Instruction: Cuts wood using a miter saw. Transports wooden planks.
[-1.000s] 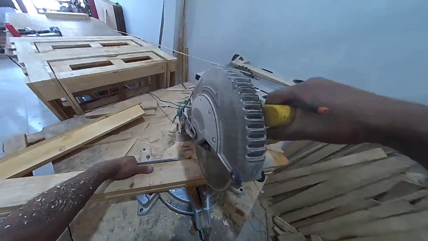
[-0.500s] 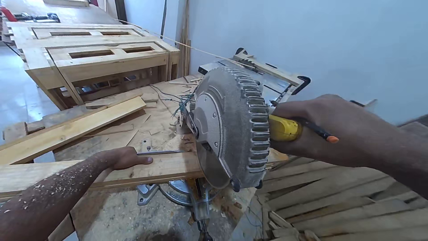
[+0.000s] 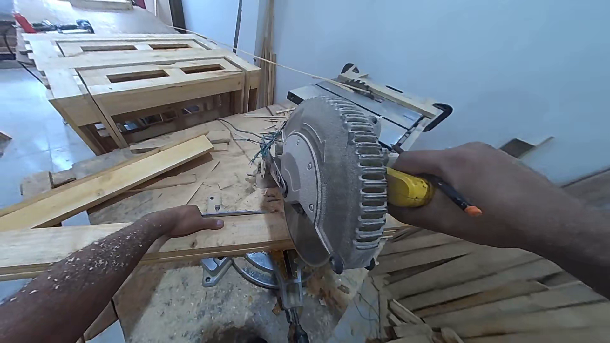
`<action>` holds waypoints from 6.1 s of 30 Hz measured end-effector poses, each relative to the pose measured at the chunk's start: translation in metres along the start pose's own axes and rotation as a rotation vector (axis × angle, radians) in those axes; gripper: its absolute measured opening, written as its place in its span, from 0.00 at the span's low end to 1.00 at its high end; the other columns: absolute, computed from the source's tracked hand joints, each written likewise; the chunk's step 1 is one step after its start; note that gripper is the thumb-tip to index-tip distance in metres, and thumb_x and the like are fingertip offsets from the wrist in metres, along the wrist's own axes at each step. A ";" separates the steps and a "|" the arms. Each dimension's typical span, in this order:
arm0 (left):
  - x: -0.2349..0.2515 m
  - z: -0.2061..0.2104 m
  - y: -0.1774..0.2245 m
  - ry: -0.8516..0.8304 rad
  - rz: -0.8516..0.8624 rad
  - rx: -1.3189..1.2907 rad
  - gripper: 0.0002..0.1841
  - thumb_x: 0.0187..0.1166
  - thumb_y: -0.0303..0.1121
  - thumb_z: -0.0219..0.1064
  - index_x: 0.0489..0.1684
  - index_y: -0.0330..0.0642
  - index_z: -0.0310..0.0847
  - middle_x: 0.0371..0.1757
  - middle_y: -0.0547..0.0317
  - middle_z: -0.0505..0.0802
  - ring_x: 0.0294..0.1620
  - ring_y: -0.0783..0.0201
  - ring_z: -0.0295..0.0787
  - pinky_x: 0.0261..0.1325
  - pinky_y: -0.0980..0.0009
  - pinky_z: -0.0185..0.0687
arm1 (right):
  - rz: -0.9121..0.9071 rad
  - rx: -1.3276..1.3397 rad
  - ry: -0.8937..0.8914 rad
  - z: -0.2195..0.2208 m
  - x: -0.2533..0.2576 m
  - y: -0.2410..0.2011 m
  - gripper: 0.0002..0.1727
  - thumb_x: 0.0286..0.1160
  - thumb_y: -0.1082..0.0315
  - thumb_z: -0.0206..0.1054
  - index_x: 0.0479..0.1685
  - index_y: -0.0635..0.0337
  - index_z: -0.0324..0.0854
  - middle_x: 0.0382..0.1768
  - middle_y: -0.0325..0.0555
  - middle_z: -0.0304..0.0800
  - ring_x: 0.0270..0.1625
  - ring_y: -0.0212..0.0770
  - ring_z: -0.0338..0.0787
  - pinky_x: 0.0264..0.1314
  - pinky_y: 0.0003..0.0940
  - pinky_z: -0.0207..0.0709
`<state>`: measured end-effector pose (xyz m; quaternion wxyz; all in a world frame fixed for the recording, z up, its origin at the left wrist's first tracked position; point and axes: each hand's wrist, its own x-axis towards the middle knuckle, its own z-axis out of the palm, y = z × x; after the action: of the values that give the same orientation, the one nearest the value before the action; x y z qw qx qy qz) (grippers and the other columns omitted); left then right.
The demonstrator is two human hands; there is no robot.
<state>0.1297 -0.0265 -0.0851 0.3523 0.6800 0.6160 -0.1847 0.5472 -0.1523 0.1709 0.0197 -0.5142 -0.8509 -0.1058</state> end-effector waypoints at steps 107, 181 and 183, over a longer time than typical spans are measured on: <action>0.002 0.005 0.001 0.035 -0.008 -0.027 0.52 0.63 0.86 0.51 0.37 0.35 0.88 0.39 0.43 0.93 0.46 0.47 0.92 0.52 0.38 0.83 | 0.022 0.054 -0.032 0.005 -0.013 0.000 0.14 0.53 0.43 0.75 0.33 0.37 0.83 0.18 0.28 0.81 0.19 0.36 0.84 0.15 0.43 0.75; 0.005 0.005 0.001 0.052 -0.002 -0.028 0.52 0.62 0.86 0.51 0.34 0.36 0.88 0.36 0.44 0.93 0.42 0.48 0.92 0.50 0.39 0.84 | 0.082 0.102 0.030 0.017 -0.016 0.007 0.18 0.49 0.36 0.73 0.31 0.34 0.82 0.18 0.27 0.82 0.18 0.32 0.82 0.12 0.42 0.73; 0.004 0.005 0.001 0.051 -0.006 -0.028 0.52 0.62 0.86 0.51 0.34 0.36 0.88 0.36 0.44 0.93 0.42 0.48 0.92 0.49 0.39 0.84 | 0.114 0.078 0.021 0.017 -0.022 -0.007 0.17 0.47 0.40 0.74 0.31 0.35 0.80 0.18 0.28 0.80 0.18 0.34 0.83 0.14 0.43 0.73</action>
<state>0.1323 -0.0267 -0.0912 0.3455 0.6777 0.6292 -0.1595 0.5524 -0.1710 0.1503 0.0548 -0.5593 -0.8236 -0.0767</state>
